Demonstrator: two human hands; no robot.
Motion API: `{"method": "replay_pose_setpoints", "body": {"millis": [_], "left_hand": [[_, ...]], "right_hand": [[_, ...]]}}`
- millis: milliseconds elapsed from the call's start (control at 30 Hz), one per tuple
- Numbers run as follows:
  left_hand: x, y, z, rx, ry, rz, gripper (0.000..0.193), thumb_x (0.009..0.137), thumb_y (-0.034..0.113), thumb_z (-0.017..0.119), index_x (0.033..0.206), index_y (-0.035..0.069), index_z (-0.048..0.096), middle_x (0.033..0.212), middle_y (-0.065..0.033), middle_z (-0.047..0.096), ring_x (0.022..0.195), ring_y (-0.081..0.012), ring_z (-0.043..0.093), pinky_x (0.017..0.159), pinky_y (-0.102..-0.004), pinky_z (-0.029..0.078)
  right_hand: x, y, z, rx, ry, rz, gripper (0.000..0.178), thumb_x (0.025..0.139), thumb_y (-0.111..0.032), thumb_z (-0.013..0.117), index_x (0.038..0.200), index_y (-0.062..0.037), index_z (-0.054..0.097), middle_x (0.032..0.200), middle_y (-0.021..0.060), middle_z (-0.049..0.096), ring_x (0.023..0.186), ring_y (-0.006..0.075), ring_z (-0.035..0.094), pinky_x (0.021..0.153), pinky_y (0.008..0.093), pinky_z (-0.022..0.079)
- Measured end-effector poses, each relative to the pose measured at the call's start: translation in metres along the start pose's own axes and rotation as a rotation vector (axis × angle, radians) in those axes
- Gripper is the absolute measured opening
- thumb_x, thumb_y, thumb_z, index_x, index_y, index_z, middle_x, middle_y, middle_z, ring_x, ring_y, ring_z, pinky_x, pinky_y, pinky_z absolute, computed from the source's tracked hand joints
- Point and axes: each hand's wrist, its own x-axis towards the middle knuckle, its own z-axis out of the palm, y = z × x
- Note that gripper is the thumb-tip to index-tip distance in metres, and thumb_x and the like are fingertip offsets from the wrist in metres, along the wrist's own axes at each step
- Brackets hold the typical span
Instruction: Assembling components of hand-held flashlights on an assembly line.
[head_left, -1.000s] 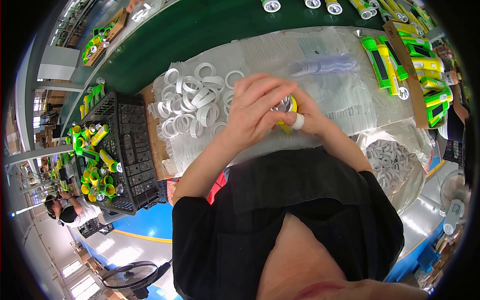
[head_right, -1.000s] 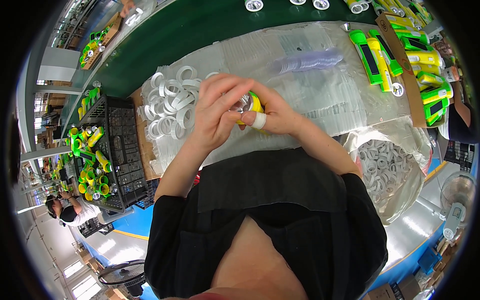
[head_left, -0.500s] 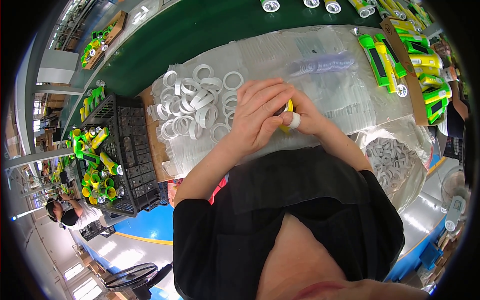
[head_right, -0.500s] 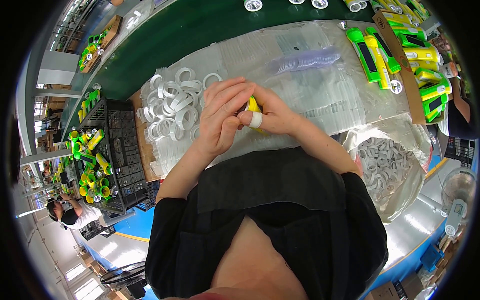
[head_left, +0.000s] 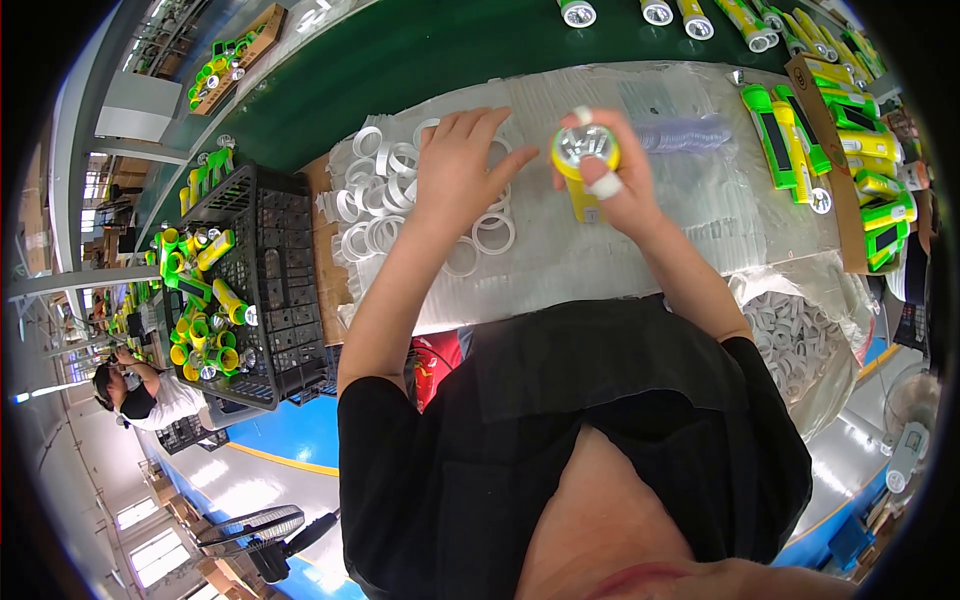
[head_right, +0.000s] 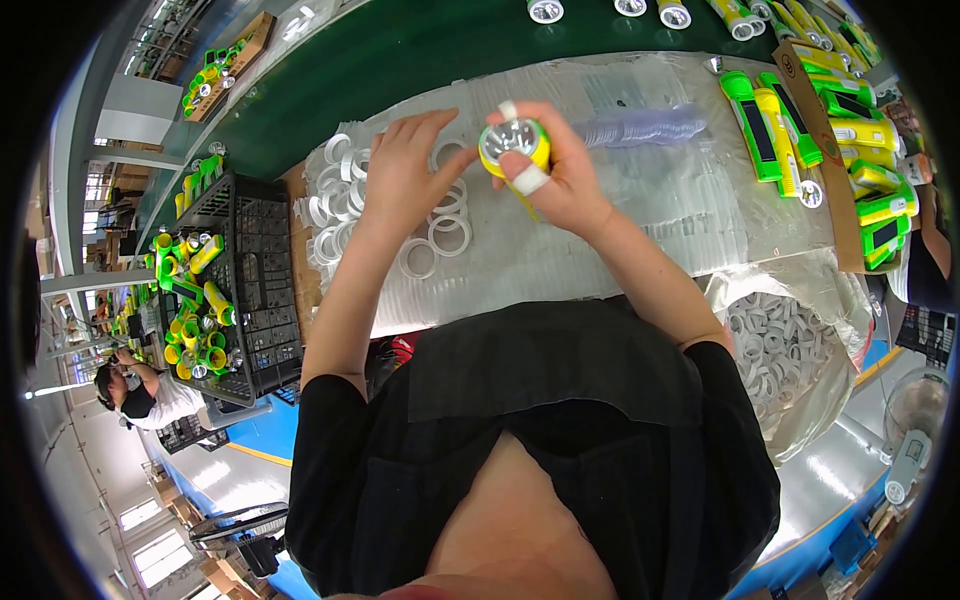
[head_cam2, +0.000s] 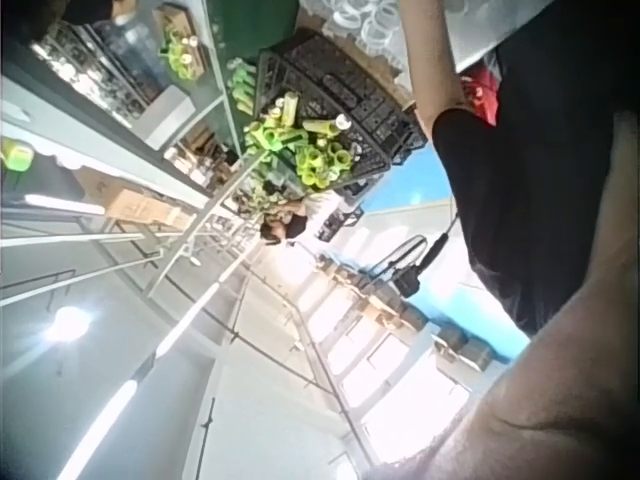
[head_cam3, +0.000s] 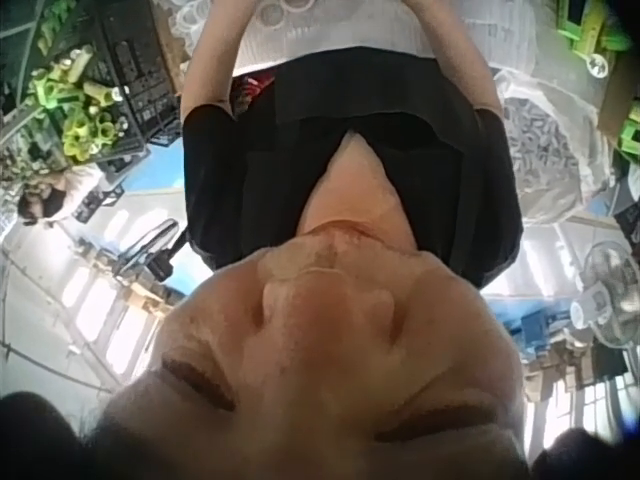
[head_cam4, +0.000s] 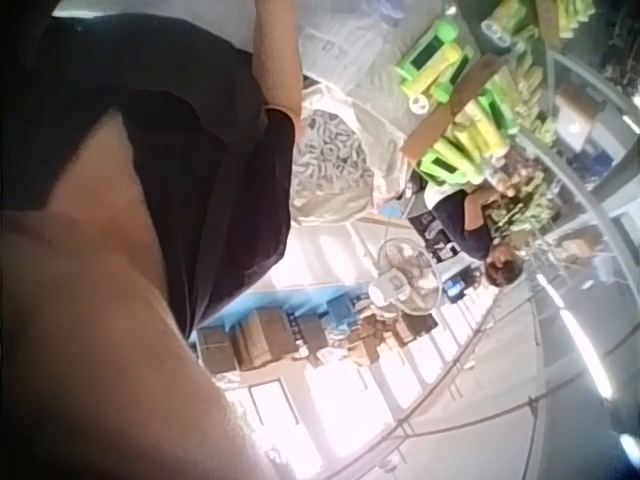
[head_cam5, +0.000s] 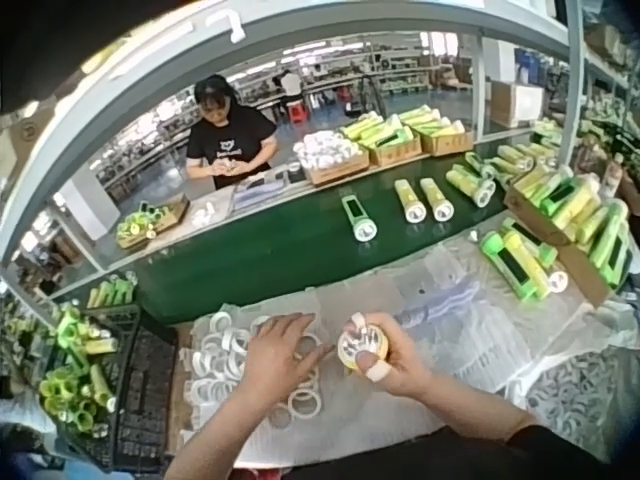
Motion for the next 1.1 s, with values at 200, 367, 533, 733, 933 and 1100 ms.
{"method": "replay_pose_setpoints", "body": {"millis": [200, 367, 533, 733, 933, 1100], "left_hand": [[0.010, -0.014, 0.001, 0.432, -0.759, -0.143, 0.035, 0.076, 0.041, 0.070, 0.091, 0.009, 0.070, 0.084, -0.0078, 0.068, 0.088, -0.0266, 0.062, 0.085, -0.0409, 0.037], [0.008, -0.009, -0.008, -0.067, -0.258, -0.118, 0.024, 0.082, 0.028, 0.070, 0.095, 0.008, 0.072, 0.092, -0.0100, 0.064, 0.084, -0.0222, 0.060, 0.080, -0.0372, 0.042], [0.012, 0.033, -0.030, -0.413, 0.012, 0.118, 0.034, 0.067, 0.020, 0.085, 0.097, 0.009, 0.074, 0.101, -0.0074, 0.059, 0.078, -0.0176, 0.054, 0.062, -0.0282, 0.044], [0.011, 0.039, -0.024, -0.371, -0.045, 0.071, 0.038, 0.061, 0.027, 0.086, 0.093, 0.012, 0.074, 0.100, -0.0053, 0.057, 0.074, -0.0176, 0.052, 0.061, -0.0289, 0.044], [0.022, 0.046, -0.023, -0.411, -0.120, 0.098, 0.041, 0.060, 0.029, 0.087, 0.094, 0.011, 0.071, 0.099, -0.0072, 0.057, 0.079, -0.0213, 0.055, 0.064, -0.0317, 0.048], [0.034, 0.062, -0.016, -0.376, -0.200, 0.172, 0.044, 0.068, 0.026, 0.083, 0.102, 0.011, 0.061, 0.103, -0.0098, 0.061, 0.089, -0.0313, 0.062, 0.071, -0.0394, 0.051]], "right_hand": [[0.000, 0.009, 0.003, -0.032, 0.023, 0.006, 0.031, 0.092, -0.012, 0.060, 0.120, -0.0070, 0.048, 0.101, 0.0066, 0.056, 0.079, 0.0130, 0.060, 0.069, 0.0272, 0.052], [0.000, 0.003, 0.005, -0.030, 0.002, 0.092, 0.031, 0.092, -0.012, 0.059, 0.120, -0.0069, 0.048, 0.101, 0.0063, 0.057, 0.079, 0.0121, 0.060, 0.070, 0.0275, 0.052], [0.001, -0.003, 0.007, -0.169, 0.025, 0.060, 0.032, 0.092, -0.015, 0.060, 0.120, -0.0070, 0.048, 0.101, 0.0067, 0.058, 0.084, 0.0131, 0.060, 0.072, 0.0277, 0.051], [-0.003, 0.003, 0.001, -0.254, -0.036, 0.031, 0.045, 0.093, -0.024, 0.062, 0.130, -0.0071, 0.044, 0.113, 0.0083, 0.057, 0.105, 0.0179, 0.056, 0.088, 0.0322, 0.047], [0.013, -0.016, -0.016, -0.333, -0.097, -0.179, 0.056, 0.086, -0.028, 0.071, 0.133, -0.0070, 0.049, 0.125, 0.0097, 0.058, 0.115, 0.0247, 0.056, 0.096, 0.0346, 0.045], [0.028, -0.076, -0.056, -0.874, -0.221, -0.279, 0.042, 0.075, -0.019, 0.081, 0.108, -0.0042, 0.060, 0.107, 0.0100, 0.066, 0.093, 0.0227, 0.065, 0.082, 0.0318, 0.052]]}}
